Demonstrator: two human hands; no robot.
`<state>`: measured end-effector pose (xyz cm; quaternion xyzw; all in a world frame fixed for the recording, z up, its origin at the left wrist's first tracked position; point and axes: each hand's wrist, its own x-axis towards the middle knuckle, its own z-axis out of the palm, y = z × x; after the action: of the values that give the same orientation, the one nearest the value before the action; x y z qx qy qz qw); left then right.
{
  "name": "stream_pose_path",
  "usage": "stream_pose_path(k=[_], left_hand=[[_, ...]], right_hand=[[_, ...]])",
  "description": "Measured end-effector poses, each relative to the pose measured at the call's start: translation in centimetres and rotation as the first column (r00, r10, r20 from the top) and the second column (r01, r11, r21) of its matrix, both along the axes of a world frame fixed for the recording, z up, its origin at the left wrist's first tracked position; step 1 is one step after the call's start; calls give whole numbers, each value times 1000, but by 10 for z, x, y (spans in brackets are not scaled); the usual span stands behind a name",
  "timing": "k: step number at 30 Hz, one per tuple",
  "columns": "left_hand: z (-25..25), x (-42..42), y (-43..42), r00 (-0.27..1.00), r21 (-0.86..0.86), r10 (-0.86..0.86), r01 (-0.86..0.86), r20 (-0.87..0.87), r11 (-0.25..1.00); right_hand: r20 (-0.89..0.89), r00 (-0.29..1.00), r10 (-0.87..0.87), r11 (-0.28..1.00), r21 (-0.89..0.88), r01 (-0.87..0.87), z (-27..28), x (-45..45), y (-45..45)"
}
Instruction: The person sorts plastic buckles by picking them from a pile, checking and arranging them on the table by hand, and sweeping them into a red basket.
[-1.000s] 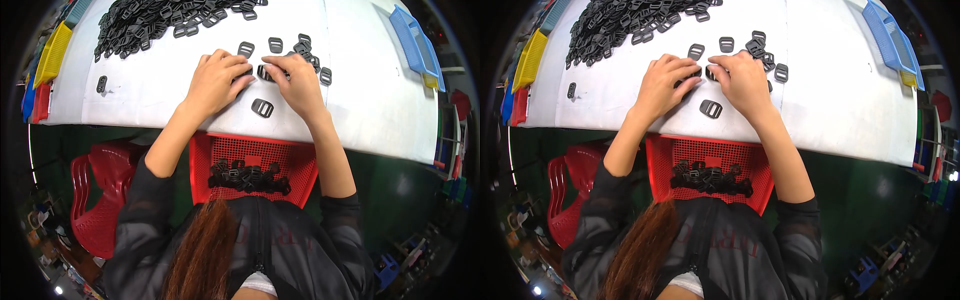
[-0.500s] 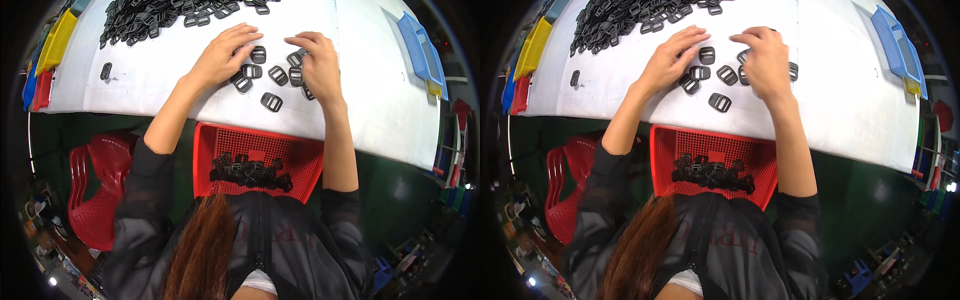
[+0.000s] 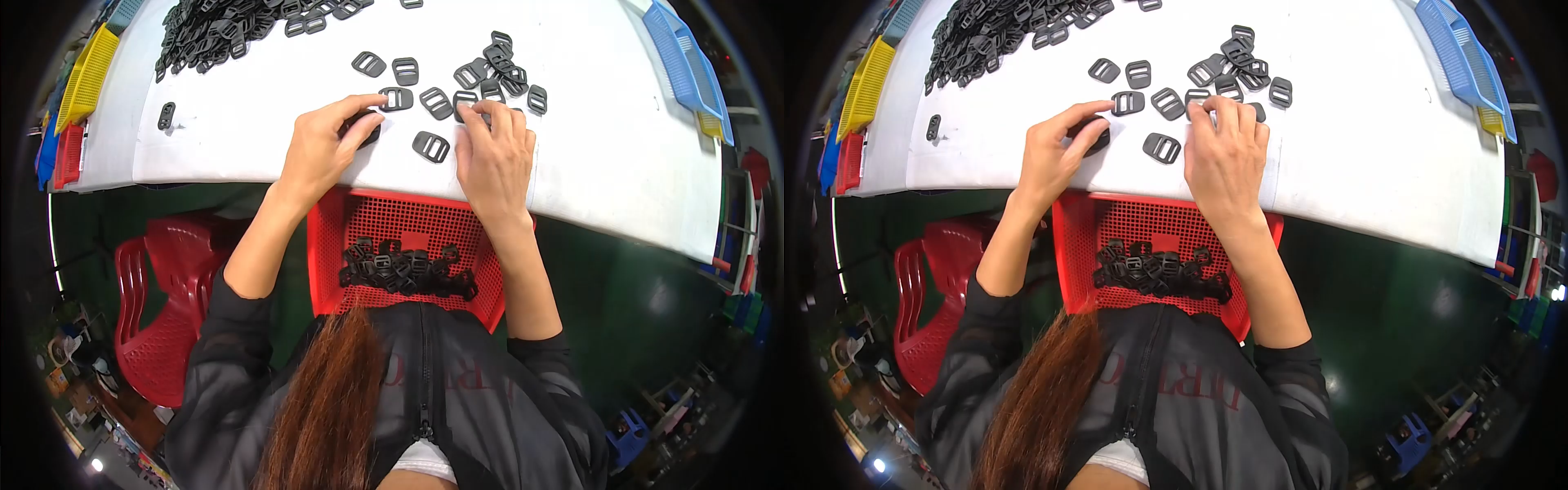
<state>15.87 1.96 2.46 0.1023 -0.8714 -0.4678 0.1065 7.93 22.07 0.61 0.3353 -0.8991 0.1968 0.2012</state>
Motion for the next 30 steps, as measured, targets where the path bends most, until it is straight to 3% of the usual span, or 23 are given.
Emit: stream_pose_path(k=[3, 6, 9, 10, 13, 14, 17, 18, 22, 27, 30], left_hand=[[-12, -11, -8, 976, -343, -110, 40, -188, 939], [-12, -32, -15, 923, -444, -132, -46, -362, 895], [-13, -56, -28, 910, -449, -167, -23, -379, 893], [-14, -63, -32, 919, -455, -198, 24, -340, 890], [-29, -83, -34, 915, -437, -233, 70, -330, 897], [-28, -83, -36, 938, -406, -253, 140, -239, 903], [-31, -77, -41, 939, -411, -267, 160, -219, 898], [-31, -75, -44, 945, -366, -269, 187, -185, 912], [-33, -85, -38, 907, -446, -378, 264, -187, 855], [-29, -85, -7, 824, -563, -564, 439, -60, 700], [-31, -62, 8, 785, -544, -613, 477, -89, 690]], right_hand=[[-69, 998, 14, 999, 33, -11, -1, -9, -3], [-168, 985, 32, 997, 71, -20, 2, -21, -3], [246, 967, 64, 961, -278, 7, 17, -33, -6], [411, 903, 127, 924, -380, 43, 24, -37, -11], [348, 933, 91, 983, -179, -29, 23, -61, -28], [164, 986, 34, 996, -85, -20, 15, -69, -30], [-21, 997, -81, 995, 49, 82, 22, -69, -20], [-8, 995, -100, 988, 119, 101, 23, -64, -16], [57, 998, 38, 998, 56, -41, 9, -44, -14], [104, 995, -13, 988, -151, 29, 28, -39, 14], [156, 985, -77, 981, -167, 103, 33, -35, 45]])
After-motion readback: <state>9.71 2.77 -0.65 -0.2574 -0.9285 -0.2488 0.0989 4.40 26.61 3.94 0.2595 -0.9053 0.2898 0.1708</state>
